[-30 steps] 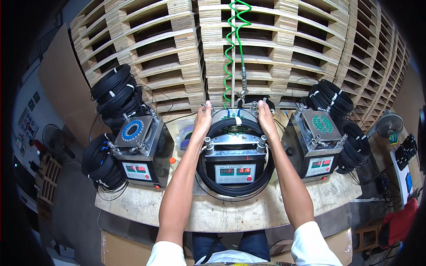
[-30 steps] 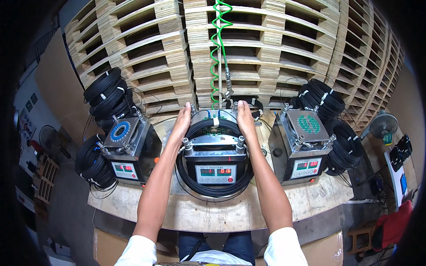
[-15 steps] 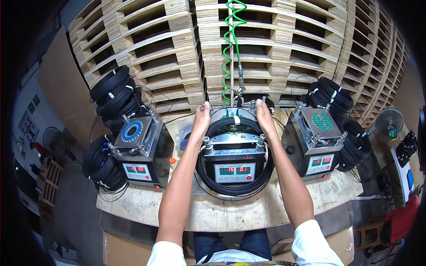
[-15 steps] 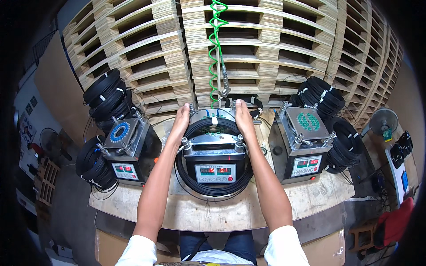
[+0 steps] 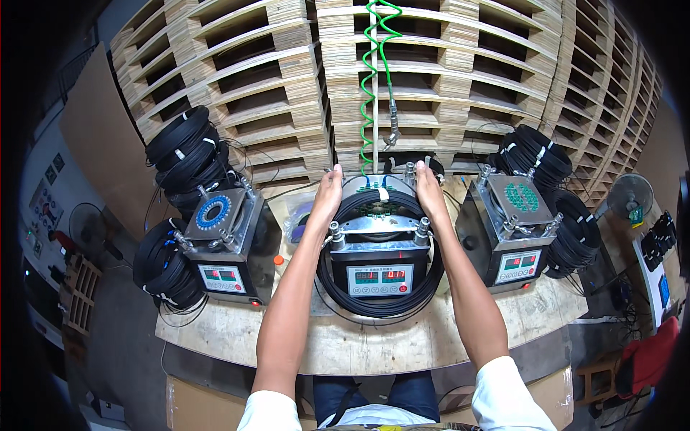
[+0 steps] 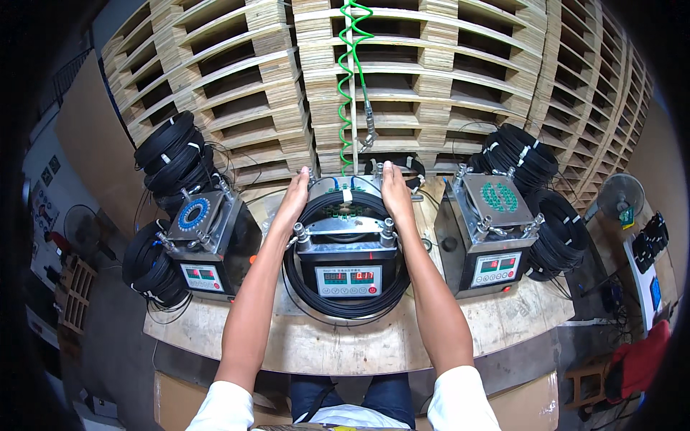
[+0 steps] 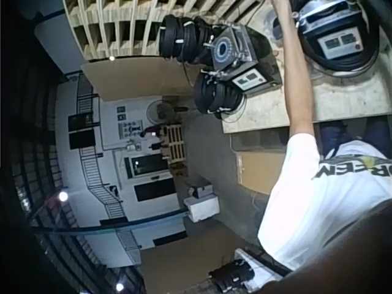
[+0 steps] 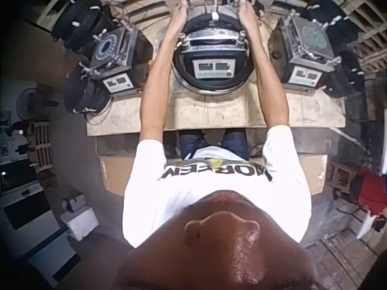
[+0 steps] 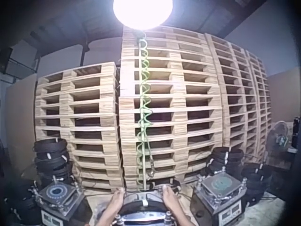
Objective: The user is seen operating and adjusting components on an industrial machine, including handling cables and using an air hose.
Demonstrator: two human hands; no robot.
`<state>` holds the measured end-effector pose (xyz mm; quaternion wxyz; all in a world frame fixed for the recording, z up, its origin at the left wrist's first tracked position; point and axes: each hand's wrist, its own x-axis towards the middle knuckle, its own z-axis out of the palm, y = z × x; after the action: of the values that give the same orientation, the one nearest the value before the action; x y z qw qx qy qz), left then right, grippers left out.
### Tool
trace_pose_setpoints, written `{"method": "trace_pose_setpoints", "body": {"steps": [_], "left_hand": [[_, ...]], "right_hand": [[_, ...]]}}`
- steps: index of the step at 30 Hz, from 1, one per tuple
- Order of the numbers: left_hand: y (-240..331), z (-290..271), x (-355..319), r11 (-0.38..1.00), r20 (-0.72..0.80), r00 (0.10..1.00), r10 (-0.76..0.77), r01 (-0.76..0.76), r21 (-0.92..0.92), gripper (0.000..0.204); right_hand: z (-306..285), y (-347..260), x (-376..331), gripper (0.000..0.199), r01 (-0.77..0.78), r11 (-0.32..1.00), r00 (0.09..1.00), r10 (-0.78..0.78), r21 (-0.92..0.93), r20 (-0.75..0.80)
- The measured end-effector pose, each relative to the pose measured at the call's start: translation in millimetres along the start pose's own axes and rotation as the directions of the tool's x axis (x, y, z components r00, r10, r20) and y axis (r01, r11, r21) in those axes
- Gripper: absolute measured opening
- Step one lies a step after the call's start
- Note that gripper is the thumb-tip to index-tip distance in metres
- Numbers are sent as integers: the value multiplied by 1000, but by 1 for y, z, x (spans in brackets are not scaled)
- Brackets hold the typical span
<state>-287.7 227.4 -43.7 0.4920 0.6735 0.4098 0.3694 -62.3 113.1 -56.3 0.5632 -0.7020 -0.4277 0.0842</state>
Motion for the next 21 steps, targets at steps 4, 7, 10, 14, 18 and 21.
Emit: {"method": "trace_pose_setpoints", "body": {"steps": [4,7,10,14,18,21], "left_hand": [[-5,-1,4,999,-61,998,27,-26,18,90],[-10,0,9,1000,-117,993,-2,5,21,90],[-10,1,8,999,-134,991,-2,6,33,90],[-3,6,7,999,-92,996,12,-8,42,92],[0,-3,-1,999,-93,996,7,-3,42,91],[2,0,-2,1000,-53,999,5,-4,28,91]], "right_hand": [[-1,1,5,67,-41,996,995,34,74,91],[4,4,8,68,-106,980,991,90,168,99],[4,9,10,69,-134,964,989,115,231,97],[3,16,15,65,-51,976,999,49,211,13],[1,-8,3,69,-178,962,979,153,208,132],[-3,-11,2,70,-204,975,976,194,91,101]]}}
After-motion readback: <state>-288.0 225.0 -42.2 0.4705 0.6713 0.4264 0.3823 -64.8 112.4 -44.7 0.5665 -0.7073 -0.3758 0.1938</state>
